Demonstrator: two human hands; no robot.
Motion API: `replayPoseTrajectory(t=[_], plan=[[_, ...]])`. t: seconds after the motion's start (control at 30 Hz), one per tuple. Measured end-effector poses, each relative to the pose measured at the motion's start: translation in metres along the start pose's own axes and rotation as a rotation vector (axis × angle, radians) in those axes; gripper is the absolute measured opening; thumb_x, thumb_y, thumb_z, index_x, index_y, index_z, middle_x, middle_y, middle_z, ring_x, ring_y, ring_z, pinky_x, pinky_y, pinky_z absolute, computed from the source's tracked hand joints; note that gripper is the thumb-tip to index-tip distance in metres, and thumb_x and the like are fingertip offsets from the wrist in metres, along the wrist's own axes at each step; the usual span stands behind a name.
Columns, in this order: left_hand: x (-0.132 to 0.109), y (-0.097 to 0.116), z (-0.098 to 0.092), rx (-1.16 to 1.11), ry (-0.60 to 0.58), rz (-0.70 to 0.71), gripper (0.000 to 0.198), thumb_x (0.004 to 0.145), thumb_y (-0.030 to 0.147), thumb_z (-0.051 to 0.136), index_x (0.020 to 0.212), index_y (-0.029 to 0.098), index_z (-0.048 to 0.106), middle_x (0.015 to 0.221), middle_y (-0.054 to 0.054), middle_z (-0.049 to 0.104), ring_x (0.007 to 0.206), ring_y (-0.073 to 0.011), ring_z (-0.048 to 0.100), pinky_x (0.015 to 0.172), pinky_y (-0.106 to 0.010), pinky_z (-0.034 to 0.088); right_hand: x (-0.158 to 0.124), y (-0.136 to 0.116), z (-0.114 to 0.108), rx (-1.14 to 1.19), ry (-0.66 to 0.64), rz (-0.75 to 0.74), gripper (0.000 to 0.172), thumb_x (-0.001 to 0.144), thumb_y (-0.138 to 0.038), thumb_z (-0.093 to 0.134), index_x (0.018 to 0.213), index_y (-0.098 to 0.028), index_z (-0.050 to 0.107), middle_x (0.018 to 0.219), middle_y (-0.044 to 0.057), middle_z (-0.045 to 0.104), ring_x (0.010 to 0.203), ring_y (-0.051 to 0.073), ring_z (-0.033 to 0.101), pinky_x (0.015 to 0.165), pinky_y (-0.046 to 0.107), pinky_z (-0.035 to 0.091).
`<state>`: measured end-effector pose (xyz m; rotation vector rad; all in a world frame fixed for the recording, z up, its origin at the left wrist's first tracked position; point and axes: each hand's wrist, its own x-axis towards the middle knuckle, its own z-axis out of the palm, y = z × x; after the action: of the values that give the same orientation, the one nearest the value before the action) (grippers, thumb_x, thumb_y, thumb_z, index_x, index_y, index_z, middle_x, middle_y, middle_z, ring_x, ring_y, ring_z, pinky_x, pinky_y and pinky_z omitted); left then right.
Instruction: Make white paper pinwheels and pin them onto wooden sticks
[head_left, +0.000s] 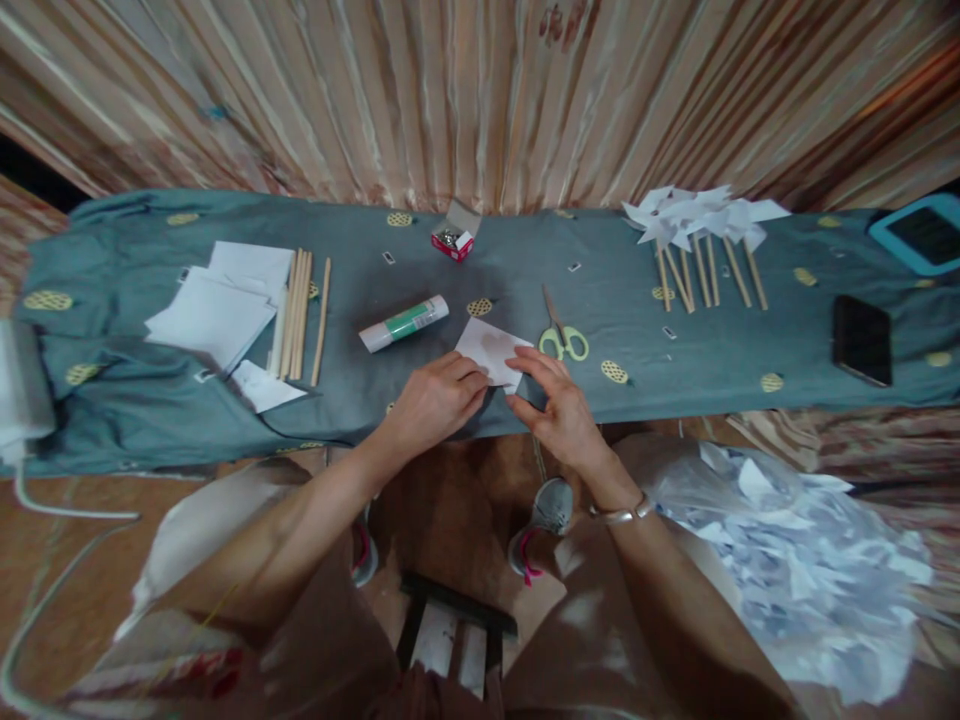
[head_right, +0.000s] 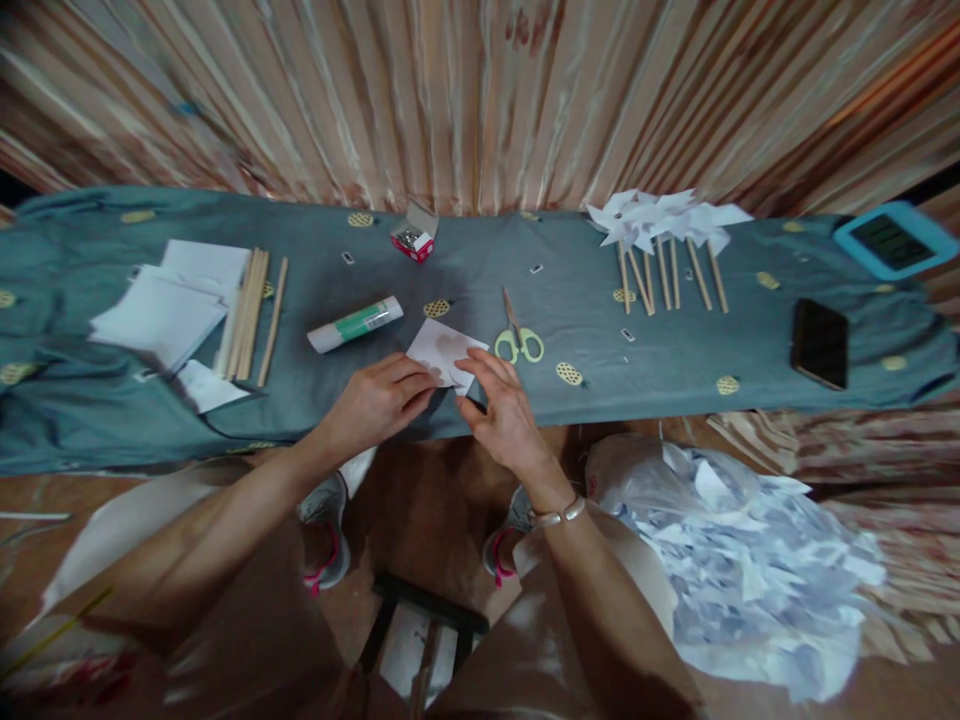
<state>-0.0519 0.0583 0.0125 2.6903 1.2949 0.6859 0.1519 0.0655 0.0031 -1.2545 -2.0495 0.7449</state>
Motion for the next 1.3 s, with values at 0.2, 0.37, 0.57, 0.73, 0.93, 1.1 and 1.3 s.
replayPoseTrajectory(t=[0.2, 0.37, 0.57, 0.73, 0.93, 1.1, 1.3], plan=[[-0.018, 0.014, -0.005, -0.071, -0.026, 0.082, 0.019, 0.095, 0.018, 0.049, 0.092, 0.013, 0.068, 0.093, -0.009, 0.069, 0.089, -0.0199, 0.064, 0.079, -0.032, 0.054, -0.015, -0.007, 0.002, 0.118, -0.032, 0.046, 0.015, 0.082, -0.024, 0.066, 0.096, -0.027, 0.069, 0.138, 0.007, 0.057, 0.129, 0.026, 0.051, 0.110, 0.049, 0.037], [-0.022, 0.014, -0.003, -0.068, -0.055, 0.084, 0.019, 0.096, 0.018, 0.048, 0.096, 0.013, 0.067, 0.096, -0.009, 0.069, 0.091, -0.0193, 0.064, 0.082, -0.032, 0.055, -0.016, -0.008, 0.007, 0.126, -0.027, 0.060, 0.007, 0.082, -0.022, 0.066, 0.082, -0.026, 0.072, 0.135, 0.005, 0.060, 0.127, 0.026, 0.053, 0.109, 0.049, 0.038], [-0.022, 0.015, -0.004, -0.063, -0.033, 0.079, 0.021, 0.098, 0.027, 0.047, 0.101, 0.013, 0.063, 0.095, -0.008, 0.070, 0.090, -0.0188, 0.065, 0.081, -0.032, 0.055, -0.014, -0.006, 0.011, 0.099, 0.004, 0.071, 0.006, 0.082, -0.022, 0.068, 0.082, -0.025, 0.073, 0.133, 0.005, 0.061, 0.125, 0.025, 0.054, 0.108, 0.049, 0.040], [-0.024, 0.016, -0.003, -0.056, 0.004, 0.061, 0.018, 0.098, 0.024, 0.048, 0.103, 0.013, 0.062, 0.095, -0.008, 0.071, 0.088, -0.0178, 0.065, 0.080, -0.032, 0.057, -0.010, -0.007, 0.013, 0.088, 0.038, 0.081, 0.003, 0.080, -0.021, 0.069, 0.079, -0.023, 0.071, 0.129, 0.008, 0.064, 0.122, 0.026, 0.057, 0.106, 0.049, 0.042], [-0.023, 0.013, -0.003, -0.087, 0.032, 0.111, 0.018, 0.096, 0.017, 0.049, 0.096, 0.013, 0.066, 0.096, -0.007, 0.071, 0.089, -0.0167, 0.065, 0.079, -0.030, 0.058, -0.010, -0.007, 0.014, 0.056, 0.055, 0.069, 0.005, 0.083, -0.020, 0.066, 0.080, -0.022, 0.069, 0.127, 0.009, 0.065, 0.121, 0.025, 0.058, 0.105, 0.049, 0.043], [-0.023, 0.011, 0.001, -0.123, 0.036, 0.087, 0.017, 0.096, 0.018, 0.051, 0.097, 0.012, 0.067, 0.096, -0.008, 0.070, 0.089, -0.0172, 0.064, 0.078, -0.031, 0.058, -0.011, -0.010, 0.015, 0.031, 0.079, 0.064, 0.007, 0.083, -0.018, 0.065, 0.078, -0.021, 0.069, 0.124, 0.010, 0.066, 0.119, 0.025, 0.059, 0.104, 0.048, 0.044], [-0.021, 0.009, 0.003, -0.199, 0.060, 0.057, 0.017, 0.096, 0.018, 0.051, 0.093, 0.013, 0.067, 0.092, -0.008, 0.069, 0.086, -0.0164, 0.064, 0.075, -0.029, 0.057, -0.011, -0.013, 0.018, -0.016, 0.127, 0.078, 0.005, 0.081, -0.017, 0.067, 0.077, -0.020, 0.069, 0.125, 0.012, 0.066, 0.117, 0.026, 0.060, 0.101, 0.048, 0.047]])
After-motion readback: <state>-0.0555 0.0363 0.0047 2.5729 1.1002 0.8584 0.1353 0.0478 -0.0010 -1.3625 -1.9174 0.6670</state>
